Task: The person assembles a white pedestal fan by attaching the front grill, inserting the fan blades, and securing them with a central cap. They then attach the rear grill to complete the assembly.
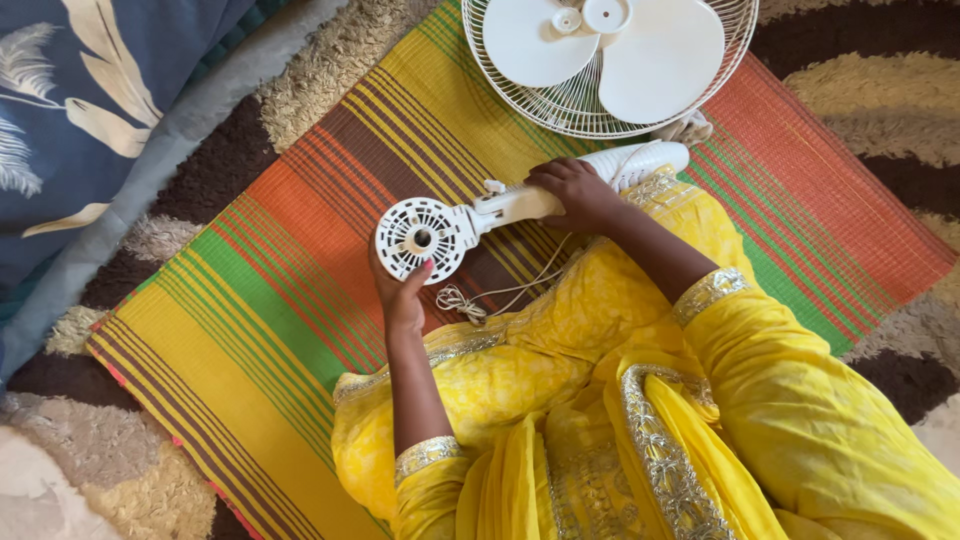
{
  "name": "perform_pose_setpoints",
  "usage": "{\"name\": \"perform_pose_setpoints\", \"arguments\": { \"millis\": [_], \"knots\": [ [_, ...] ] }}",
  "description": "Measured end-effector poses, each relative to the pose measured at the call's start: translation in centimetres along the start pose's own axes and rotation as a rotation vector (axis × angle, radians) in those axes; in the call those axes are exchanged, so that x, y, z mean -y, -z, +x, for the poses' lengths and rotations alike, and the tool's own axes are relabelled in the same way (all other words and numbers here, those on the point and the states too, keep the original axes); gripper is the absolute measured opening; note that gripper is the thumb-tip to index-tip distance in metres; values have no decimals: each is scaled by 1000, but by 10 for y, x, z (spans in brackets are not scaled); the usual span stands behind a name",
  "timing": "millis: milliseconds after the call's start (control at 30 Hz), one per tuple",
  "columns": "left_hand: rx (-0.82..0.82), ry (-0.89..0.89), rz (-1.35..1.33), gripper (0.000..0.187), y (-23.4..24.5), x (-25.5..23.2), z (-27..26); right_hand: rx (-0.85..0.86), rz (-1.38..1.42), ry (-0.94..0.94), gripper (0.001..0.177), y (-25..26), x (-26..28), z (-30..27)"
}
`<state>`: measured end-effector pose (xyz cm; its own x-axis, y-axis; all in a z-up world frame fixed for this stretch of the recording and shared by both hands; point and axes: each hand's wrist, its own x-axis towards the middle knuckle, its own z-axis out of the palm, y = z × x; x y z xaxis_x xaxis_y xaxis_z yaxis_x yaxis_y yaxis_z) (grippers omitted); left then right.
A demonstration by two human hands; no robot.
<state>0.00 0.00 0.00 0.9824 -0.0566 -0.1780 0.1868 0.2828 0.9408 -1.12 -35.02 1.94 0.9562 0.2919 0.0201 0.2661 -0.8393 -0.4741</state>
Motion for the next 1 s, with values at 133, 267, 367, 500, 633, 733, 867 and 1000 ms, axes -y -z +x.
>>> {"name": "perform_pose_setpoints", "arguments": {
  "millis": [133,267,367,500,633,733,867,1000],
  "knots": [
    [28,-26,-128,99,13,1,1,-202,132,-50,57,2,-28,-9],
    [27,-19,-156,101,14,0,-1,-442,152,-314,48,3,-58,-11],
    [70,-42,-129,102,11,-2,-4,-471,20,-364,62,-5,-73,-4],
    [72,-58,-93,102,8,-4,-6,-325,-25,-365,60,-12,-80,9],
    [45,-56,-59,98,4,-4,-6,-363,-90,-443,36,-14,-84,11],
    [-11,-54,23,94,-4,-9,-6,-463,-219,-451,15,-19,-87,16],
    [26,-190,175,77,-15,-15,-10,-508,-350,-573,13,-17,-80,14],
    [42,-285,289,71,-20,-18,-19,-471,-464,-560,20,-11,-71,6]
  ]
}}
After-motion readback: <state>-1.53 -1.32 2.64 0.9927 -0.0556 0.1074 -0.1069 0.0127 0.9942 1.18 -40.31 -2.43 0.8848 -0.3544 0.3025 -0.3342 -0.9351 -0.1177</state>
